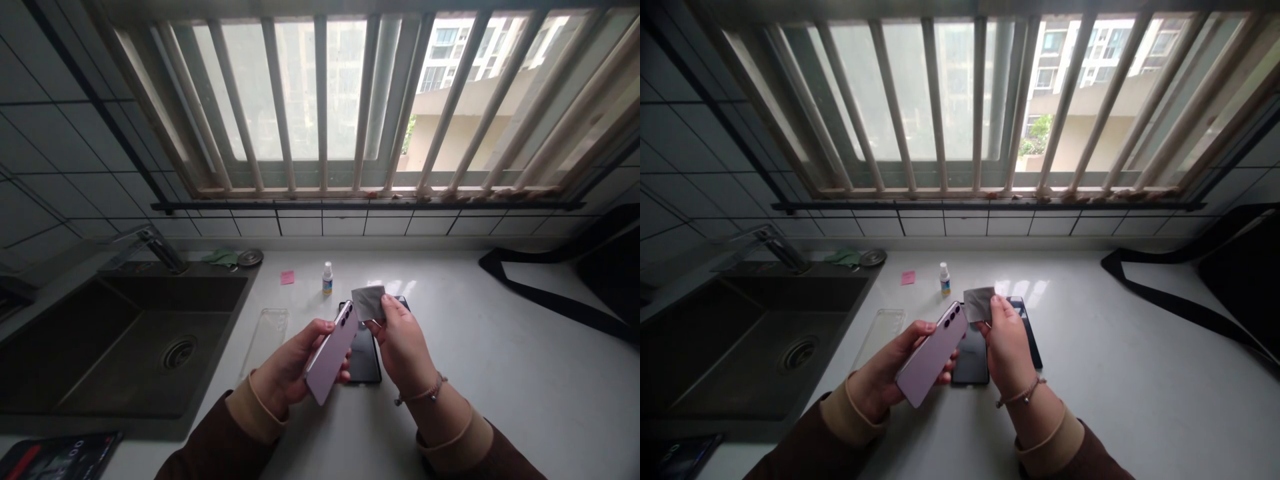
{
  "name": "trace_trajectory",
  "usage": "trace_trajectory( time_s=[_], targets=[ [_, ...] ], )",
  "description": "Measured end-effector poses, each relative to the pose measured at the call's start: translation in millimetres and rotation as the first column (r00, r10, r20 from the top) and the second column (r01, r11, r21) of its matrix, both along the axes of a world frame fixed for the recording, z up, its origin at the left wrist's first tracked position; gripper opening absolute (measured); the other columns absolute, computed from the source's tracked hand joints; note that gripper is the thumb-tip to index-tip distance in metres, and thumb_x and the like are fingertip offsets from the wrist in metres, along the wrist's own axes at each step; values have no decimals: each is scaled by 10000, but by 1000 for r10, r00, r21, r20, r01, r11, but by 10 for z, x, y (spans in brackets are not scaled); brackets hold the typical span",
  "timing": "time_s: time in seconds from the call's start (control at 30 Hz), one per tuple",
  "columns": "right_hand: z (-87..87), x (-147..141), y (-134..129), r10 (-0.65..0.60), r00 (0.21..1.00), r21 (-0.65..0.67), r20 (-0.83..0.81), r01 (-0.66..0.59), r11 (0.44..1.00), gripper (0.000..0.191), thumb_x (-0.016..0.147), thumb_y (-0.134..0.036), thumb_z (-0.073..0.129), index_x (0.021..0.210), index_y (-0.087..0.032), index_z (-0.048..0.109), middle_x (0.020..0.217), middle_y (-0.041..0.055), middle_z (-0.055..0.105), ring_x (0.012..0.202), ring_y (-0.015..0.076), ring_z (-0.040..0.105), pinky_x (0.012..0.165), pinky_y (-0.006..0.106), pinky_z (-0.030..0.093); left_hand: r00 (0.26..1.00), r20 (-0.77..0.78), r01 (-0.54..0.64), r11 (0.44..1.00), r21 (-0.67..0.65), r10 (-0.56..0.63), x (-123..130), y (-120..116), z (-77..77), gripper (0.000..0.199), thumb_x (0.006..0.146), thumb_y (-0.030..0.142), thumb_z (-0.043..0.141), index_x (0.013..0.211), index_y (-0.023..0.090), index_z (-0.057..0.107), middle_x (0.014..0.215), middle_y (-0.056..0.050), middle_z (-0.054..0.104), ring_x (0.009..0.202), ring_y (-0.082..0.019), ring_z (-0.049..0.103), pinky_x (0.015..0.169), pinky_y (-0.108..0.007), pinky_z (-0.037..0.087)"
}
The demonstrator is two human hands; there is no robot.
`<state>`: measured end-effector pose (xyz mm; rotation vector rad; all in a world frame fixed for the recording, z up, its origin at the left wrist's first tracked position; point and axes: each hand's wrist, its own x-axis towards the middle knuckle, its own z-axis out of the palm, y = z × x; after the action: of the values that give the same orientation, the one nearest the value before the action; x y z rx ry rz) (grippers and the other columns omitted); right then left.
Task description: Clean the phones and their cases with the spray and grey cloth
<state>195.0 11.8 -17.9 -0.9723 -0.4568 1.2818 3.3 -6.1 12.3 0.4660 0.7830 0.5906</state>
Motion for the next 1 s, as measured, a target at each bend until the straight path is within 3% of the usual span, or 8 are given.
trace_trajectory(
  time_s=[0.13, 0.27, 0.33, 0.4, 0.47, 0.53, 0.73, 1.0],
  targets=[
    [-3, -38, -32, 94, 995, 24, 45, -96, 995, 295, 898, -497, 757, 985, -216, 733, 985, 59, 773, 844, 197, 734, 757, 321, 640, 968, 244, 90, 988, -123, -58, 25, -34, 19, 605, 800, 398, 785, 1260, 21, 672, 907, -70, 631, 676, -120, 602, 638, -233, 540],
    [23, -26, -87, 126, 950, 93, 286, -158, 983, 362, 983, -556, 650, 1050, -211, 739, 1029, 67, 790, 913, 220, 748, 829, 349, 634, 973, 230, 53, 992, -113, -26, 53, -38, -8, 531, 846, 381, 763, 1230, 23, 681, 885, -47, 604, 633, -94, 560, 589, -207, 523],
    [52, -9, -129, 83, 833, 149, 547, -194, 970, 375, 1035, -546, 576, 1060, -217, 754, 1001, 69, 798, 893, 230, 750, 824, 356, 627, 986, 169, 11, 998, -60, -1, 71, -45, -31, 460, 868, 359, 758, 1206, 53, 692, 885, -41, 603, 648, -101, 570, 612, -221, 550],
    [82, 4, -171, -4, 644, 210, 765, -243, 947, 354, 1076, -480, 524, 1127, -230, 769, 1040, 76, 810, 919, 242, 763, 843, 368, 625, 994, 106, -35, 999, 0, 35, 85, -54, -51, 376, 877, 336, 763, 1149, 83, 703, 885, -39, 606, 655, -104, 574, 614, -229, 561],
    [100, 10, -200, -98, 501, 279, 860, -299, 913, 328, 1095, -388, 499, 1235, -244, 758, 1171, 84, 809, 1048, 257, 774, 928, 390, 625, 996, 70, -59, 997, 52, 55, 94, -62, -56, 314, 874, 323, 776, 1085, 101, 704, 882, -39, 606, 652, -105, 572, 583, -223, 547],
    [101, 13, -209, -177, 436, 348, 882, -350, 870, 325, 1093, -303, 499, 1309, -249, 736, 1310, 87, 774, 1202, 263, 745, 1039, 410, 605, 997, 62, -62, 994, 90, 56, 100, -69, -42, 295, 866, 315, 793, 1058, 112, 699, 883, -37, 604, 650, -105, 569, 549, -213, 522],
    [67, 8, -194, -273, 366, 424, 890, -445, 789, 412, 1063, -148, 506, 1416, -271, 680, 1507, 86, 646, 1380, 264, 642, 1166, 449, 552, 992, 87, -99, 990, 95, 91, 113, -86, 45, 296, 854, 298, 829, 1045, 107, 708, 885, -37, 595, 648, -88, 543, 517, -183, 467],
    [64, -37, -205, -302, 382, 480, 873, -563, 673, 554, 1004, -50, 540, 1497, -288, 626, 1553, 70, 604, 1469, 284, 546, 1232, 514, 488, 969, 116, -218, 976, -17, 219, 108, -57, 31, 157, 940, 273, 730, 1010, 133, 711, 832, -36, 638, 651, -116, 596, 495, -201, 439]
  ],
)
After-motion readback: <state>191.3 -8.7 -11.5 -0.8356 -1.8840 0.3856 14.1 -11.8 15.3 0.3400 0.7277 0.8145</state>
